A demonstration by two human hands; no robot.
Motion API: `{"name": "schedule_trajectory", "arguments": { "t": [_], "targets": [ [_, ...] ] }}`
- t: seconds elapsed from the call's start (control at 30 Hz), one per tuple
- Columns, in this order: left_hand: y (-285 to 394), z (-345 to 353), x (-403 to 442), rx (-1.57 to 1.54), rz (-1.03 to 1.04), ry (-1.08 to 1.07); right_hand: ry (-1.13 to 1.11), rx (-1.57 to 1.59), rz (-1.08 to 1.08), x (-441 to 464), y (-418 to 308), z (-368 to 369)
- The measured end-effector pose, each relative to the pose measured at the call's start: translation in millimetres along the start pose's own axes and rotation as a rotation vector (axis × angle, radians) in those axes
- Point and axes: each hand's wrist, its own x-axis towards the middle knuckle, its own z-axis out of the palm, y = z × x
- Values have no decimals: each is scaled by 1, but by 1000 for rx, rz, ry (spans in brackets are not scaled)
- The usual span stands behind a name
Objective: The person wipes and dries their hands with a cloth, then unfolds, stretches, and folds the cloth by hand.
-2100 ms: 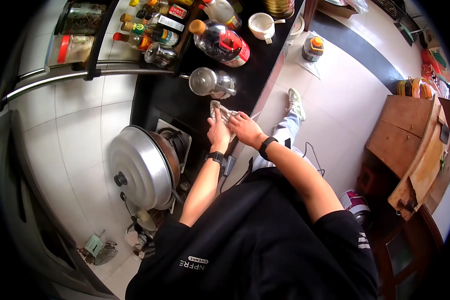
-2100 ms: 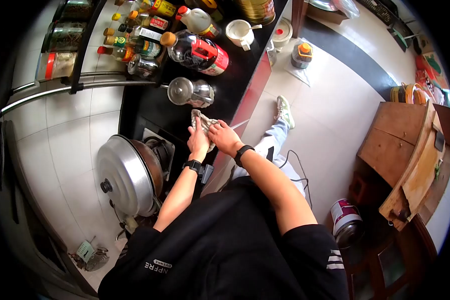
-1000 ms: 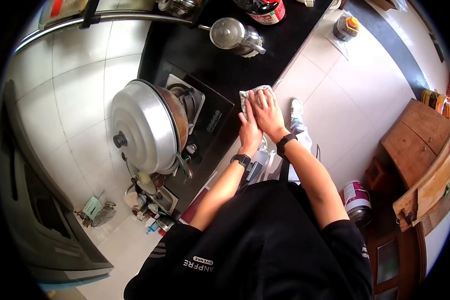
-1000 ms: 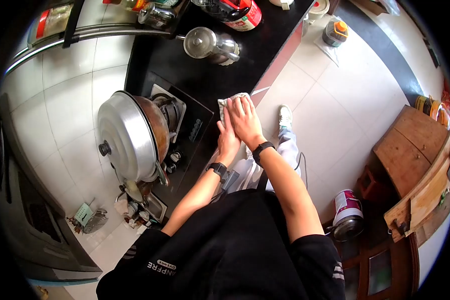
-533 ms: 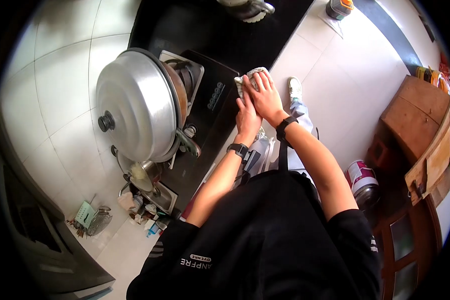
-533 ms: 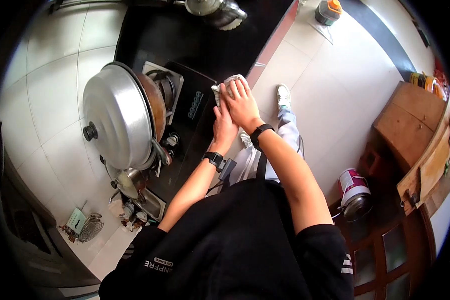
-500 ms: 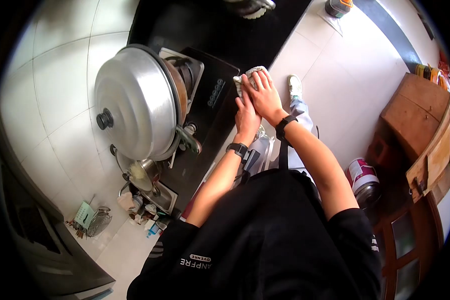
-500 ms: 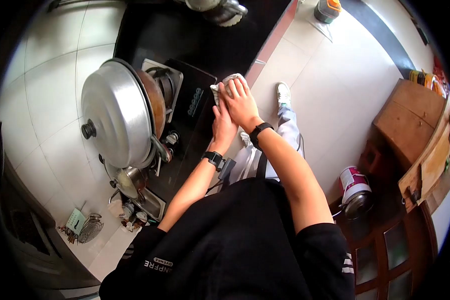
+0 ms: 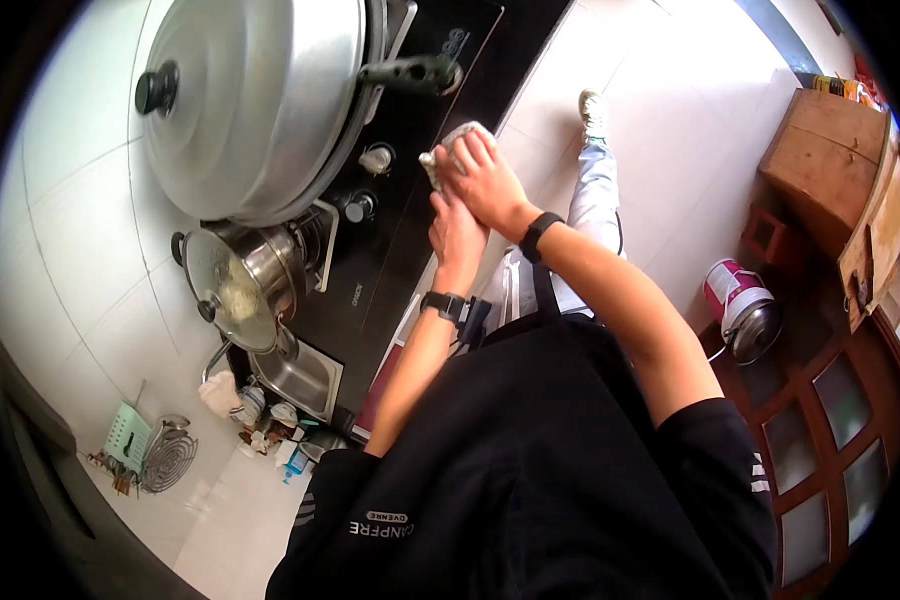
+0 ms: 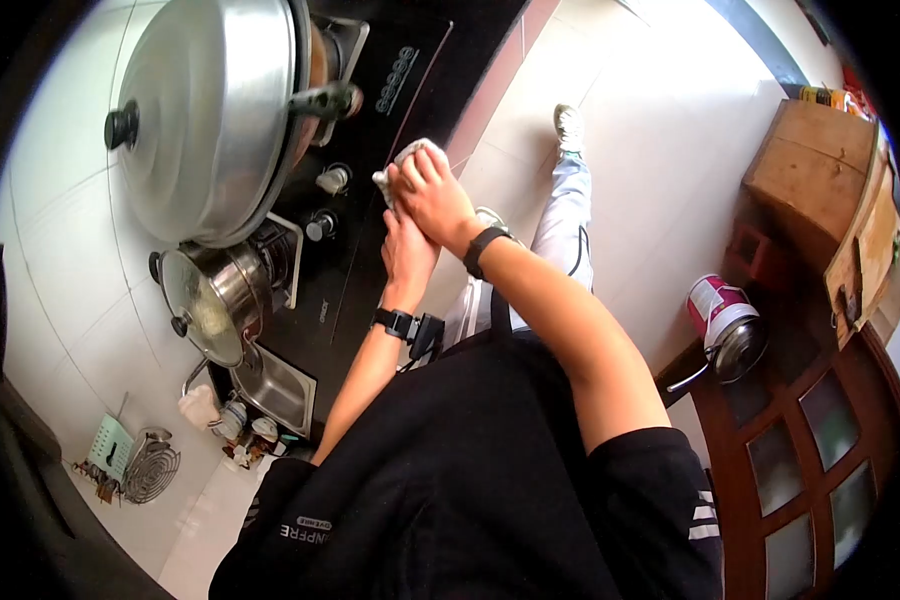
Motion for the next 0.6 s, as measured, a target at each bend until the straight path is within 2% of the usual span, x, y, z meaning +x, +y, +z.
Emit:
{"name": "schedule_trajectory", "arguments": {
  "t": [0.1,0.2,0.27,0.33,0.4,0.43,0.53,0.57,0.6],
  "targets": [
    [-48,-3,-50,-3,-40,6,-78,84,-54,-20,-62,18],
    [-93,-3,-95,28,-190,-5,-140,113,-121,-37,-124,26],
    [-125,2,-121,14,-285,-28,-200,118,-243,-46,-158,33],
    [-147,5,-145,33,-306,-17,-192,112,-291,-54,-185,40],
    [-161,10,-156,18,-311,17,-153,103,-297,-61,-198,42],
    [-162,10,-156,1,-285,43,-202,127,-309,-62,-197,42],
    [-149,13,-147,-26,-342,63,-135,167,-325,-62,-187,53],
    [-144,11,-143,42,-371,-28,-154,181,-331,-66,-183,55],
    [-141,10,-139,49,-331,-26,-165,192,-353,-65,-179,55]
  ]
}}
